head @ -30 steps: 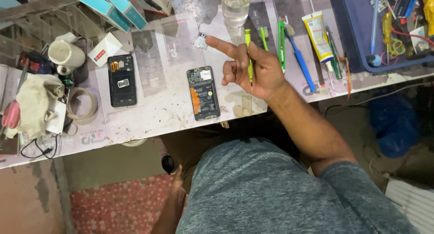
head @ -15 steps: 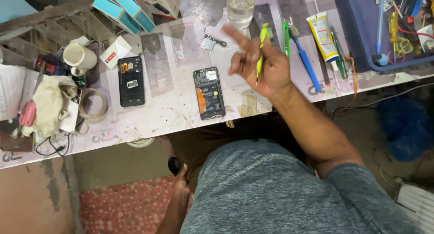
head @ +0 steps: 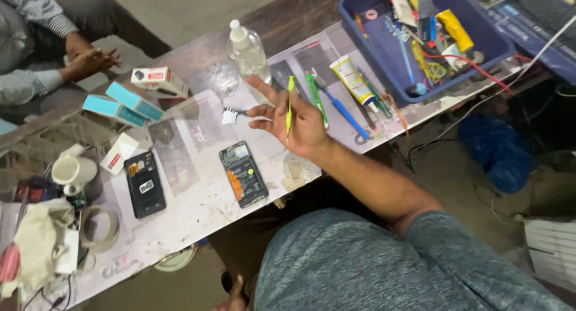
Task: The person uses a green-handled screwdriver to remove screws from a disassembled smartphone on a cluttered workbench. They then use their fingers to detach a small internal component and place it on the table. The person continues to manipulate the phone's internal parts and briefly opens a drawer to retrieve a black case.
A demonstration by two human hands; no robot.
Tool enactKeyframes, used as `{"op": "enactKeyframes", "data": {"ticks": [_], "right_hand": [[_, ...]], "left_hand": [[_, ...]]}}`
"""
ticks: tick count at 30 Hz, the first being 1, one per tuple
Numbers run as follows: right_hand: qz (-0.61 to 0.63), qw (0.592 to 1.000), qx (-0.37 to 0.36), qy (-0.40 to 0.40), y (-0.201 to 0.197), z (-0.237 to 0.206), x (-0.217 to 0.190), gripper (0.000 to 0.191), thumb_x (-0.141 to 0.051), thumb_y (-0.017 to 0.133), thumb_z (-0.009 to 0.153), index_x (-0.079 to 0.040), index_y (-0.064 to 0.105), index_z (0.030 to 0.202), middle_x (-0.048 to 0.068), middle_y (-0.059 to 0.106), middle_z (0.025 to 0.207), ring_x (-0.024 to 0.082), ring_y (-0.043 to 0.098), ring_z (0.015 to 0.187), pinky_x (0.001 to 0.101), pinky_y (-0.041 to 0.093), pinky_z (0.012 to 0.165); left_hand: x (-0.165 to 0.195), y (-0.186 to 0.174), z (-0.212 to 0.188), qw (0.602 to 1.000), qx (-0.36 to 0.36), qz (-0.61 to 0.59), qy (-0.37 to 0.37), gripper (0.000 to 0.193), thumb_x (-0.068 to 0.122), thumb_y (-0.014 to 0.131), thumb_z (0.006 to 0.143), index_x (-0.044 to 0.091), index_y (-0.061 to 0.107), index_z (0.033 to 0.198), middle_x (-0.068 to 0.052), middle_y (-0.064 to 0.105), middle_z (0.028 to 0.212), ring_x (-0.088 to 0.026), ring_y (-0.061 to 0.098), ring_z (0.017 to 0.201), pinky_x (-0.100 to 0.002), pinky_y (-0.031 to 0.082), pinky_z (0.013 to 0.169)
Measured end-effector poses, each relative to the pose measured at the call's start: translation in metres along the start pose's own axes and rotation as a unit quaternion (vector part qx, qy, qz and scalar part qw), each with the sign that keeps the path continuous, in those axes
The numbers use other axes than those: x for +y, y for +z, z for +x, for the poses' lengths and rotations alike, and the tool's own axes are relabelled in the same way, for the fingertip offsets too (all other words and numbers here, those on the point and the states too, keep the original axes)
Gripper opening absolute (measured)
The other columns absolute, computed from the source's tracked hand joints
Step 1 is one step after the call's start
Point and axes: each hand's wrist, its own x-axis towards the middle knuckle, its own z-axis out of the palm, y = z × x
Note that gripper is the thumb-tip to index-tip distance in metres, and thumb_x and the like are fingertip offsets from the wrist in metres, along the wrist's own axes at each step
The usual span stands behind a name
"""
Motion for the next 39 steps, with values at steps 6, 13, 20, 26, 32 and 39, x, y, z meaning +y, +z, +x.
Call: {"op": "enactKeyframes", "data": {"ticks": [6, 13, 20, 26, 32, 39], "right_hand": [[-0.182, 0.945, 0.114, -0.245, -0.014, -0.005, 0.007, 0.042, -0.043, 0.050, 0.112, -0.006, 0.066, 0.101, 0.014, 0.028, 0.174, 0.029, 0.061, 0.129, 0.0508, 0.047, 0.113], [0.017, 0.986, 0.106, 0.126, -0.017, 0.005, 0.005, 0.045, -0.040, 0.041, 0.110, -0.005, 0.066, 0.096, 0.024, 0.036, 0.163, 0.038, 0.062, 0.126, 0.0542, 0.051, 0.106], [-0.009, 0.992, 0.040, 0.118, -0.005, 0.003, -0.001, 0.051, -0.041, 0.038, 0.114, -0.003, 0.065, 0.093, 0.017, 0.030, 0.170, 0.032, 0.059, 0.131, 0.0495, 0.049, 0.109], [-0.038, 0.992, 0.017, 0.116, -0.003, 0.002, 0.001, 0.051, -0.042, 0.039, 0.113, -0.003, 0.065, 0.092, 0.017, 0.029, 0.170, 0.030, 0.060, 0.129, 0.0481, 0.049, 0.110], [-0.032, 0.994, 0.033, 0.100, -0.003, 0.001, -0.003, 0.050, -0.041, 0.040, 0.115, -0.003, 0.064, 0.092, 0.021, 0.032, 0.169, 0.031, 0.062, 0.126, 0.0480, 0.051, 0.108], [0.009, 0.997, 0.022, 0.072, -0.002, 0.001, -0.003, 0.050, -0.043, 0.041, 0.114, -0.004, 0.066, 0.096, 0.022, 0.035, 0.168, 0.034, 0.062, 0.125, 0.0515, 0.051, 0.108]], "left_hand": [[0.000, 0.002, 0.008, 1.000, -0.013, 0.001, -0.012, 0.067, 0.036, 0.076, 0.090, 0.005, 0.052, 0.143, -0.011, 0.061, 0.137, -0.032, 0.057, 0.125, -0.047, 0.047, 0.105], [0.004, -0.003, 0.002, 0.998, -0.058, 0.004, -0.001, 0.064, 0.036, 0.075, 0.091, 0.004, 0.052, 0.142, -0.011, 0.062, 0.136, -0.032, 0.057, 0.124, -0.047, 0.047, 0.105], [0.021, 0.018, 0.008, 0.999, -0.043, -0.001, -0.005, 0.073, 0.049, 0.069, 0.092, -0.001, 0.055, 0.143, -0.017, 0.066, 0.136, -0.035, 0.062, 0.122, -0.048, 0.049, 0.104], [0.031, 0.026, 0.013, 0.993, -0.040, 0.018, -0.111, 0.064, 0.044, 0.069, 0.089, 0.005, 0.057, 0.138, -0.016, 0.068, 0.129, -0.036, 0.062, 0.120, -0.052, 0.049, 0.102], [0.044, 0.016, 0.013, 0.994, -0.027, 0.098, 0.034, 0.042, 0.030, 0.069, 0.088, 0.013, 0.060, 0.125, -0.008, 0.067, 0.121, -0.028, 0.061, 0.113, -0.047, 0.049, 0.098], [0.044, 0.023, 0.008, 0.995, -0.014, 0.090, -0.050, 0.022, 0.025, 0.063, 0.085, 0.018, 0.065, 0.105, -0.001, 0.068, 0.101, -0.021, 0.063, 0.095, -0.040, 0.052, 0.084]]}}
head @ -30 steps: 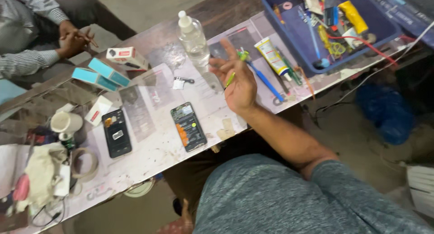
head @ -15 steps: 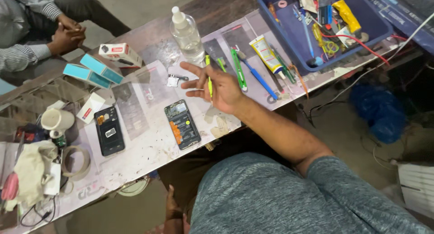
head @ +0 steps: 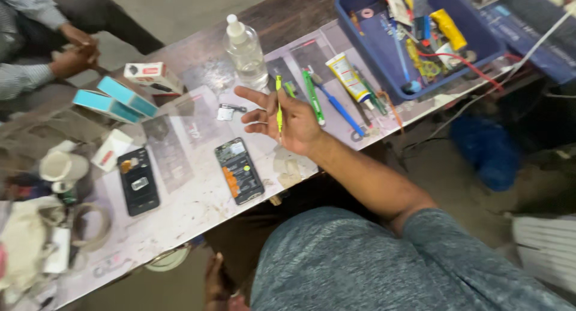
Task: The person uses a green-handled screwdriver to remove screws from a disassembled smartphone on a cluttered workbench. They then use their fingers to detach a small internal component and place it on the table. The person continues to manipulate the phone's internal parts and briefly opens a drawer to retrieve a black case.
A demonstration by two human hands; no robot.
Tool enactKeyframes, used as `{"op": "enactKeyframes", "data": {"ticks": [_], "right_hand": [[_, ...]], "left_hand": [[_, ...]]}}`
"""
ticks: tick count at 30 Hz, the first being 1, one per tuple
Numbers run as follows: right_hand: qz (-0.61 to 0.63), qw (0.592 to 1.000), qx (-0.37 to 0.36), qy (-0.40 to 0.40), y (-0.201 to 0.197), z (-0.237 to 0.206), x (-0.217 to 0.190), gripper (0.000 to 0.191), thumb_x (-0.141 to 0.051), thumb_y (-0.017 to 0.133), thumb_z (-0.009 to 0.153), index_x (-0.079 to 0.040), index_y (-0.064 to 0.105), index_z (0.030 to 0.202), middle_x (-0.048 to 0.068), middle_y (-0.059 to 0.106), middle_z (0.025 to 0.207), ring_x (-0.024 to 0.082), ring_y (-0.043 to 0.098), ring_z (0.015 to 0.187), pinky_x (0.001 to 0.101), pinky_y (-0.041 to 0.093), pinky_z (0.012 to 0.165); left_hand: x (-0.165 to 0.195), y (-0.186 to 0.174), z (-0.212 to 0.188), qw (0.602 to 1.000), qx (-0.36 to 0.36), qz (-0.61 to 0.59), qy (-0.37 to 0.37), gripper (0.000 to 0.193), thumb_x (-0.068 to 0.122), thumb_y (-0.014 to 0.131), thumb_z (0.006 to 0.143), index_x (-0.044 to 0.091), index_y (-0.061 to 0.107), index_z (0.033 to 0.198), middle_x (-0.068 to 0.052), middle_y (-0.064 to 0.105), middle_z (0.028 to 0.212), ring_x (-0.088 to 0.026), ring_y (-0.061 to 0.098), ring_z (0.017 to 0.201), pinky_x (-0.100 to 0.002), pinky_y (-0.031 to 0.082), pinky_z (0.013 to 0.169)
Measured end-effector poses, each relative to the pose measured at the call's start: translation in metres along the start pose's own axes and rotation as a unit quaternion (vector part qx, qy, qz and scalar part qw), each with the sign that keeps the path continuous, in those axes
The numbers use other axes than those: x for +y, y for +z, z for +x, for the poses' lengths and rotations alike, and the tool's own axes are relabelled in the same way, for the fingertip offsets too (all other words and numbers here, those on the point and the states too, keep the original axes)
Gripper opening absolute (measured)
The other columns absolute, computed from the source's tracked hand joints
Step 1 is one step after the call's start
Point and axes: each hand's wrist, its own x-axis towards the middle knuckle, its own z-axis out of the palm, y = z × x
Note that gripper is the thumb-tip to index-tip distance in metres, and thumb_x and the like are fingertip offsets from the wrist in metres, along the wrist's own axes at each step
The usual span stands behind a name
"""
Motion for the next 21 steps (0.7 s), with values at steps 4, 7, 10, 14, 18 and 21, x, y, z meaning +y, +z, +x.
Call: {"op": "enactKeyframes", "data": {"ticks": [4, 7, 10, 14, 18, 21], "right_hand": [[0.107, 0.994, -0.007, -0.023, -0.001, -0.001, -0.009, 0.048, -0.048, 0.041, 0.111, -0.009, 0.069, 0.103, 0.016, 0.032, 0.170, 0.034, 0.061, 0.128, 0.0536, 0.049, 0.111], [0.002, 0.996, -0.015, -0.086, 0.002, -0.002, -0.007, 0.047, -0.049, 0.044, 0.113, -0.011, 0.071, 0.106, 0.013, 0.028, 0.174, 0.032, 0.058, 0.131, 0.0510, 0.047, 0.113], [-0.300, 0.933, -0.047, -0.195, 0.010, -0.006, 0.008, 0.038, -0.043, 0.048, 0.113, -0.012, 0.070, 0.111, 0.011, 0.028, 0.174, 0.029, 0.056, 0.135, 0.0486, 0.046, 0.115], [-0.714, 0.625, -0.099, -0.299, 0.019, -0.015, 0.024, 0.022, -0.028, 0.053, 0.111, -0.013, 0.067, 0.119, 0.011, 0.030, 0.171, 0.026, 0.053, 0.141, 0.0471, 0.047, 0.118], [-0.649, 0.697, -0.073, -0.297, 0.015, -0.018, 0.028, 0.027, -0.021, 0.061, 0.106, -0.008, 0.056, 0.130, 0.015, 0.037, 0.160, 0.028, 0.053, 0.137, 0.0444, 0.052, 0.108], [-0.468, 0.860, 0.015, -0.202, 0.003, -0.014, 0.027, 0.031, -0.029, 0.053, 0.113, -0.002, 0.051, 0.130, 0.018, 0.059, 0.136, 0.027, 0.063, 0.112, 0.0396, 0.059, 0.098]], "left_hand": [[0.004, -0.007, -0.003, 0.982, -0.038, 0.139, 0.125, 0.021, 0.018, 0.076, 0.098, 0.010, 0.058, 0.104, -0.001, 0.047, 0.082, -0.014, 0.043, 0.066, -0.032, 0.035, 0.053], [0.003, -0.009, 0.005, 0.969, -0.045, 0.117, 0.214, 0.026, 0.010, 0.074, 0.089, 0.018, 0.057, 0.108, 0.006, 0.051, 0.081, -0.007, 0.044, 0.064, -0.025, 0.036, 0.053], [0.000, -0.016, 0.004, 0.991, 0.005, 0.109, 0.082, 0.032, 0.010, 0.068, 0.079, 0.024, 0.059, 0.106, 0.003, 0.051, 0.069, -0.011, 0.038, 0.049, -0.029, 0.029, 0.041], [0.000, -0.037, -0.009, 0.861, -0.146, 0.486, 0.037, 0.018, 0.012, 0.071, 0.078, 0.016, 0.068, 0.095, -0.002, 0.061, 0.070, -0.014, 0.052, 0.056, -0.030, 0.039, 0.051], [0.026, -0.013, -0.047, 0.795, -0.320, 0.478, 0.192, 0.010, 0.011, 0.075, 0.082, 0.008, 0.069, 0.090, -0.007, 0.067, 0.078, -0.017, 0.062, 0.067, -0.030, 0.049, 0.059], [0.064, 0.028, -0.077, 0.718, -0.287, 0.508, 0.379, 0.012, 0.012, 0.078, 0.082, 0.004, 0.070, 0.089, -0.009, 0.071, 0.082, -0.017, 0.066, 0.066, -0.031, 0.052, 0.058]]}}
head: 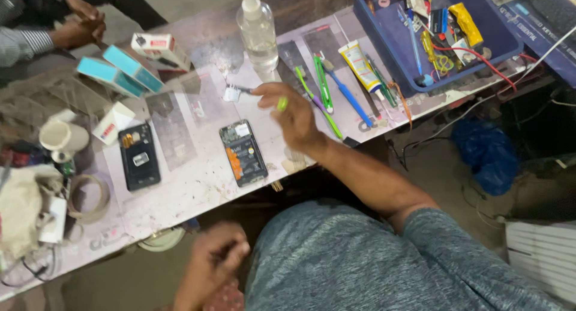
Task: The person uses a green-handled screwdriver to remove screws from a disassembled smartphone on a cluttered workbench. They then use their fingers to detach a small internal component and place it on the table. The person continues to manipulate the phone's internal parts and briefly opens a drawer to retrieve a black case.
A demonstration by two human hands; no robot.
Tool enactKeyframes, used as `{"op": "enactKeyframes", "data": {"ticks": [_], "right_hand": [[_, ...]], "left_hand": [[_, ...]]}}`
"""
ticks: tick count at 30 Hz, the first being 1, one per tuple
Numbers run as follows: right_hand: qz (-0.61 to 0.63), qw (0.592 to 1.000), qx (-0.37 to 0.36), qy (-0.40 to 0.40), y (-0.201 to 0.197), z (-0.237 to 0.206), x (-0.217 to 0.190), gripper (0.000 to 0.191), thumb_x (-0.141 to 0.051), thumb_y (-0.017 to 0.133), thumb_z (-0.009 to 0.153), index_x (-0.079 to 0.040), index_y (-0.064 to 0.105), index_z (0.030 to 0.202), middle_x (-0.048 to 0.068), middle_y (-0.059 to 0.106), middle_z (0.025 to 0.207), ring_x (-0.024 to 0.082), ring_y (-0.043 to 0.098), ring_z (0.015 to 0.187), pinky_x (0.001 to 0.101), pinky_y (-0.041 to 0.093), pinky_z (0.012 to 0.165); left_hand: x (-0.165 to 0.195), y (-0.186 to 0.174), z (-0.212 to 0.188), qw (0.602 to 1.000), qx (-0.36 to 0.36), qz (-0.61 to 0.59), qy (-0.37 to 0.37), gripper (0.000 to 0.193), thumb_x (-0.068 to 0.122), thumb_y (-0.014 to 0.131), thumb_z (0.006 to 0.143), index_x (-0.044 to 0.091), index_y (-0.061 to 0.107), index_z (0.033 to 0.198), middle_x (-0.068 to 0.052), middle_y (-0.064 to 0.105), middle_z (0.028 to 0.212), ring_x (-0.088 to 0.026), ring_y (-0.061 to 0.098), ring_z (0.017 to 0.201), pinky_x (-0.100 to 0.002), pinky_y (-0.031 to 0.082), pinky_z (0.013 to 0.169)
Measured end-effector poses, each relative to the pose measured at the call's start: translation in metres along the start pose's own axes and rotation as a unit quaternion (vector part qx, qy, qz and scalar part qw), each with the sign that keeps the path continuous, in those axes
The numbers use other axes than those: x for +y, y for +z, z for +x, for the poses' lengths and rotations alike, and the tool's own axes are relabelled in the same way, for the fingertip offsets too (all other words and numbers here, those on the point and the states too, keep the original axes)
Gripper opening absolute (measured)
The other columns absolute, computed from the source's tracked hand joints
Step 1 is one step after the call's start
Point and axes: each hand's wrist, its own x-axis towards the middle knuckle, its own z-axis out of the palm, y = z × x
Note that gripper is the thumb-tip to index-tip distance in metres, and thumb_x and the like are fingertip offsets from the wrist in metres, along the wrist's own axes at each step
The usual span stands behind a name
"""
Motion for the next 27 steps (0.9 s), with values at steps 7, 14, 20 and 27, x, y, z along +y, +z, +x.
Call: {"op": "enactKeyframes", "data": {"ticks": [7, 14, 20, 27], "right_hand": [[0.619, 0.700, 0.150, 0.324, -0.069, 0.025, -0.005, 0.025, -0.032, 0.053, 0.110, -0.012, 0.066, 0.117, 0.002, 0.073, 0.106, 0.010, 0.064, 0.070, 0.0223, 0.055, 0.068], [-0.278, 0.957, -0.045, 0.062, -0.063, 0.008, -0.068, 0.012, -0.005, 0.071, 0.112, 0.002, 0.071, 0.103, 0.010, 0.068, 0.082, 0.021, 0.062, 0.066, 0.0295, 0.046, 0.060], [-0.367, 0.903, -0.216, -0.050, -0.009, 0.018, -0.057, 0.013, -0.006, 0.074, 0.101, 0.002, 0.069, 0.109, 0.013, 0.070, 0.099, 0.020, 0.070, 0.083, 0.0315, 0.056, 0.071], [-0.433, 0.853, -0.258, 0.130, 0.001, 0.029, -0.019, 0.027, -0.023, 0.079, 0.102, -0.002, 0.070, 0.118, 0.016, 0.072, 0.088, 0.028, 0.070, 0.076, 0.0426, 0.053, 0.067]], "left_hand": [[0.030, -0.006, 0.105, 0.927, 0.253, 0.253, 0.110, 0.035, 0.014, 0.082, 0.084, 0.002, 0.063, 0.110, -0.016, 0.064, 0.096, -0.031, 0.064, 0.070, -0.041, 0.051, 0.063], [0.017, 0.009, 0.131, 0.917, 0.245, 0.315, -0.001, 0.047, 0.028, 0.088, 0.085, 0.005, 0.062, 0.118, -0.013, 0.064, 0.114, -0.034, 0.065, 0.101, -0.047, 0.052, 0.080], [0.037, 0.004, 0.105, 0.934, 0.188, 0.303, 0.010, 0.069, 0.034, 0.096, 0.071, 0.002, 0.062, 0.121, -0.017, 0.061, 0.117, -0.038, 0.060, 0.108, -0.049, 0.049, 0.085], [0.027, 0.001, 0.101, 0.940, 0.177, 0.289, 0.035, 0.073, 0.035, 0.098, 0.066, 0.002, 0.061, 0.120, -0.014, 0.065, 0.116, -0.036, 0.061, 0.110, -0.047, 0.049, 0.090]]}}
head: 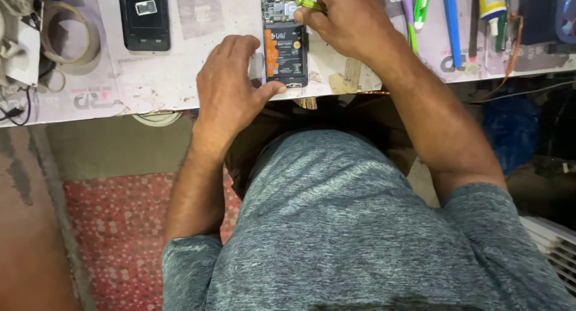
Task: The person uses a green-handled screwdriver to remove screws from a disassembled smartphone on a cluttered workbench. They then use their fingers to detach a small internal component and place it on the table. The person continues to manipulate the phone's internal parts and briefly opens a drawer to retrieve a black case.
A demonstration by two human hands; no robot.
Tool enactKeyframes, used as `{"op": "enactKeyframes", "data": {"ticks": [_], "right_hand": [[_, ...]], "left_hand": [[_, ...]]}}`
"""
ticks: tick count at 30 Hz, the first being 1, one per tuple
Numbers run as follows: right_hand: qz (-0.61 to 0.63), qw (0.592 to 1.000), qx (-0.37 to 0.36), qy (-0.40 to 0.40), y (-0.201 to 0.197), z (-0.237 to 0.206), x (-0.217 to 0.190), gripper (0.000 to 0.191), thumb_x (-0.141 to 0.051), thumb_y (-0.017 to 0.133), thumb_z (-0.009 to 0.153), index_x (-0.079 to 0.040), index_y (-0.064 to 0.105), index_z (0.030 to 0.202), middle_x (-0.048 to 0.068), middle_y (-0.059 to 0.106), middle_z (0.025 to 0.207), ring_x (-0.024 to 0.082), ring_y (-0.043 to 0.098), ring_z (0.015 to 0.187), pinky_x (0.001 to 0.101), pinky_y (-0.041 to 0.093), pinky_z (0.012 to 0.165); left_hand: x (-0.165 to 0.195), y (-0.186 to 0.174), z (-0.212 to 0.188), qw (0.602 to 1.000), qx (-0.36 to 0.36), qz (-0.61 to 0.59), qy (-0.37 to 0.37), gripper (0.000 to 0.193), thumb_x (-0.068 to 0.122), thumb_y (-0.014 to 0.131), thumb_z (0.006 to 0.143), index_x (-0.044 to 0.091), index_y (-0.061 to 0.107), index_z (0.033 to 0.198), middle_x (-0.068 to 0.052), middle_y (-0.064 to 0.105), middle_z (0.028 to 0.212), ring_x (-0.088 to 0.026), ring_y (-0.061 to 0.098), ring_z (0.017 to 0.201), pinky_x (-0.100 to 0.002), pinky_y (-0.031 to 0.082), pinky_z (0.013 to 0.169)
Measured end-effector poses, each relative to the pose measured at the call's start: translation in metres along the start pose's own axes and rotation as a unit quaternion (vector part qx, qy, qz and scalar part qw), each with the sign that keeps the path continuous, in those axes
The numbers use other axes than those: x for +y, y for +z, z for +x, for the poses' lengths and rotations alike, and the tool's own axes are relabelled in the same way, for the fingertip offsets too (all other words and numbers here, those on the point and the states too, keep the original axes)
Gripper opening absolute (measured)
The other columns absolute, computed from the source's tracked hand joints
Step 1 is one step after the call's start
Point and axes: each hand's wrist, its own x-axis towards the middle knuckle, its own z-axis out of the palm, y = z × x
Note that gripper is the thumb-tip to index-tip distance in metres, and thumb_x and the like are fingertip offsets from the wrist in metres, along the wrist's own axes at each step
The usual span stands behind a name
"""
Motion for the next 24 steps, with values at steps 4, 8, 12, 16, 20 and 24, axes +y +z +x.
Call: {"op": "enactKeyframes", "data": {"ticks": [4, 8, 12, 16, 20, 24], "right_hand": [[-0.031, 0.996, 0.040, -0.073, 0.008, 0.003, 0.004, 0.032, -0.025, 0.085, 0.099, -0.003, 0.072, 0.118, 0.017, 0.073, 0.094, 0.030, 0.070, 0.082, 0.0440, 0.054, 0.070], [0.055, 0.997, -0.017, 0.046, 0.011, 0.009, 0.009, 0.038, -0.029, 0.084, 0.096, -0.001, 0.067, 0.115, 0.014, 0.071, 0.091, 0.024, 0.072, 0.082, 0.0410, 0.056, 0.072], [0.159, 0.986, -0.006, -0.047, 0.008, 0.010, 0.016, 0.040, -0.015, 0.087, 0.096, 0.006, 0.062, 0.119, 0.014, 0.068, 0.102, 0.026, 0.069, 0.094, 0.0408, 0.057, 0.080], [0.323, 0.945, -0.044, 0.015, 0.005, 0.008, 0.018, 0.036, 0.000, 0.084, 0.095, 0.005, 0.060, 0.121, 0.008, 0.069, 0.106, 0.018, 0.068, 0.097, 0.0331, 0.059, 0.083], [0.385, 0.910, -0.042, 0.151, 0.001, 0.007, 0.015, 0.043, 0.002, 0.083, 0.090, -0.001, 0.055, 0.123, 0.009, 0.062, 0.093, 0.014, 0.063, 0.078, 0.0275, 0.053, 0.065], [0.487, 0.868, -0.037, 0.096, -0.005, 0.006, 0.013, 0.049, 0.004, 0.084, 0.091, -0.001, 0.051, 0.127, 0.009, 0.066, 0.109, 0.017, 0.074, 0.100, 0.0303, 0.066, 0.085]], "left_hand": [[-0.004, 0.007, 0.002, 0.999, 0.003, -0.032, -0.013, 0.073, 0.035, 0.098, 0.066, 0.004, 0.061, 0.121, -0.012, 0.067, 0.111, -0.034, 0.063, 0.105, -0.046, 0.049, 0.087], [-0.006, 0.009, 0.000, 0.999, 0.010, -0.045, -0.022, 0.078, 0.034, 0.099, 0.063, 0.005, 0.060, 0.124, -0.011, 0.067, 0.108, -0.034, 0.064, 0.102, -0.046, 0.048, 0.084], [-0.006, 0.008, -0.001, 0.998, 0.008, -0.055, -0.026, 0.086, 0.034, 0.100, 0.061, 0.005, 0.057, 0.129, -0.010, 0.067, 0.109, -0.033, 0.064, 0.100, -0.046, 0.048, 0.083], [-0.005, 0.005, -0.001, 0.998, 0.008, -0.053, -0.017, 0.088, 0.031, 0.100, 0.062, 0.004, 0.055, 0.132, -0.011, 0.066, 0.111, -0.033, 0.064, 0.100, -0.045, 0.049, 0.084], [-0.003, 0.006, 0.005, 0.992, 0.015, -0.129, -0.005, 0.088, 0.025, 0.098, 0.067, -0.001, 0.050, 0.136, -0.014, 0.064, 0.116, -0.027, 0.063, 0.095, -0.040, 0.053, 0.080], [-0.011, 0.014, 0.027, 0.937, 0.031, -0.346, -0.019, 0.067, 0.015, 0.084, 0.092, 0.000, 0.045, 0.144, -0.012, 0.060, 0.127, -0.014, 0.058, 0.091, -0.029, 0.055, 0.075]]}}
